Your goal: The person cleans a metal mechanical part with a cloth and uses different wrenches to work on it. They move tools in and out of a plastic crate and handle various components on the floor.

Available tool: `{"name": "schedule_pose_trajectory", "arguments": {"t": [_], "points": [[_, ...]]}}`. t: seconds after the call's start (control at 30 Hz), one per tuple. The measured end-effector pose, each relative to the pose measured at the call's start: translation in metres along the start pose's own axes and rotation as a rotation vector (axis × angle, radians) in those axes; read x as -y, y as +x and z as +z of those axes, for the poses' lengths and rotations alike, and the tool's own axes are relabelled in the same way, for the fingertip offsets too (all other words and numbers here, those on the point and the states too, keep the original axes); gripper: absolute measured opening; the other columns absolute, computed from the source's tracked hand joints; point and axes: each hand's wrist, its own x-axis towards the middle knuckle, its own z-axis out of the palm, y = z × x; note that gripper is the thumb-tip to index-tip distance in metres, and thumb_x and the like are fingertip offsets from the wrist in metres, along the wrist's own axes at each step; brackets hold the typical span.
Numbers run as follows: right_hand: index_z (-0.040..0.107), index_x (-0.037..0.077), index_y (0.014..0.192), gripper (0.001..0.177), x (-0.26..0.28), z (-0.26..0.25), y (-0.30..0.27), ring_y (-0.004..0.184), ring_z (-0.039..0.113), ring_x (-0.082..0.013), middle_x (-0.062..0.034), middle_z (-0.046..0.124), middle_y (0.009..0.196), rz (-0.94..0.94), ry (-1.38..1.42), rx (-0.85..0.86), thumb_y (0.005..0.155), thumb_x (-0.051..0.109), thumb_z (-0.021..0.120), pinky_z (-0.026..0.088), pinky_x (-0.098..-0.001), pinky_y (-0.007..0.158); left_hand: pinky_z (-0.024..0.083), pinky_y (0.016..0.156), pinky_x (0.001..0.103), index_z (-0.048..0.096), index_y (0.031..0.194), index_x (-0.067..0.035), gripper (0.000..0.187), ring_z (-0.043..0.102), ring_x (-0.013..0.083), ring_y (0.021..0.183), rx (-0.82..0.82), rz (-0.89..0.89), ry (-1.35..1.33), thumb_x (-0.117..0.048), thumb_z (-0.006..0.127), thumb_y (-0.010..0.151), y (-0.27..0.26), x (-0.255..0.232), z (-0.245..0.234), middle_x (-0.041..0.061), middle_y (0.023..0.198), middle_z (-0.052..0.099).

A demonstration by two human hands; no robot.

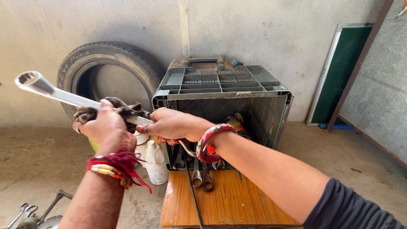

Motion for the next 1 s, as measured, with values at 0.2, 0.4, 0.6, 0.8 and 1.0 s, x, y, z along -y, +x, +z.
{"name": "schedule_pose_trajectory", "arguments": {"t": [0.2,0.4,0.6,0.8,1.0], "points": [[0.078,0.012,0.104,0.037,0.007,0.001,-0.002,0.091,0.073,-0.0315,-0.0181,0.076,0.094,-0.015,-0.356,-0.360,0.088,0.042,0.065,0.056,-0.0446,0.080,0.049,0.106,0.044,0.022,0.153,0.000,0.081,0.058,0.0351,0.117,0.131,0.733,0.784,0.007,0.064,0.084,-0.035,0.028,-0.016,0.030,0.139,0.040],[0.074,0.013,0.110,0.040,0.014,-0.007,-0.023,0.105,0.068,-0.0403,-0.0215,0.072,0.106,0.097,-0.467,-0.517,0.089,0.046,0.063,0.054,-0.0511,0.091,0.027,0.115,0.053,0.045,0.150,-0.014,0.066,0.042,0.0426,0.142,0.398,1.251,0.899,-0.008,0.074,0.092,-0.056,0.028,-0.019,0.022,0.154,0.042],[0.075,0.018,0.112,0.035,0.015,0.003,-0.037,0.095,0.071,-0.0401,-0.0207,0.074,0.097,-0.031,-0.481,-0.558,0.088,0.041,0.065,0.056,-0.0516,0.085,0.029,0.115,0.054,0.027,0.158,0.000,0.074,0.044,0.0416,0.135,0.402,0.955,0.878,-0.014,0.067,0.097,-0.036,0.029,-0.020,0.020,0.153,0.041],[0.076,0.016,0.110,0.041,0.024,0.010,-0.047,0.085,0.075,-0.0358,-0.0173,0.076,0.085,-0.105,-0.625,-0.463,0.088,0.048,0.067,0.058,-0.0493,0.078,0.057,0.098,0.033,0.023,0.148,0.000,0.068,0.055,0.0315,0.127,0.076,0.651,0.655,-0.010,0.064,0.094,-0.003,0.009,-0.016,0.029,0.154,0.017],[0.074,0.011,0.115,0.052,0.022,0.006,-0.045,0.081,0.074,-0.0354,-0.0187,0.075,0.081,-0.174,-0.687,-0.376,0.088,0.054,0.065,0.058,-0.0480,0.077,0.059,0.089,0.032,0.010,0.144,-0.012,0.076,0.072,0.0198,0.103,-0.107,0.187,0.104,-0.016,0.068,0.096,0.013,0.003,-0.022,0.014,0.127,0.058]]}}
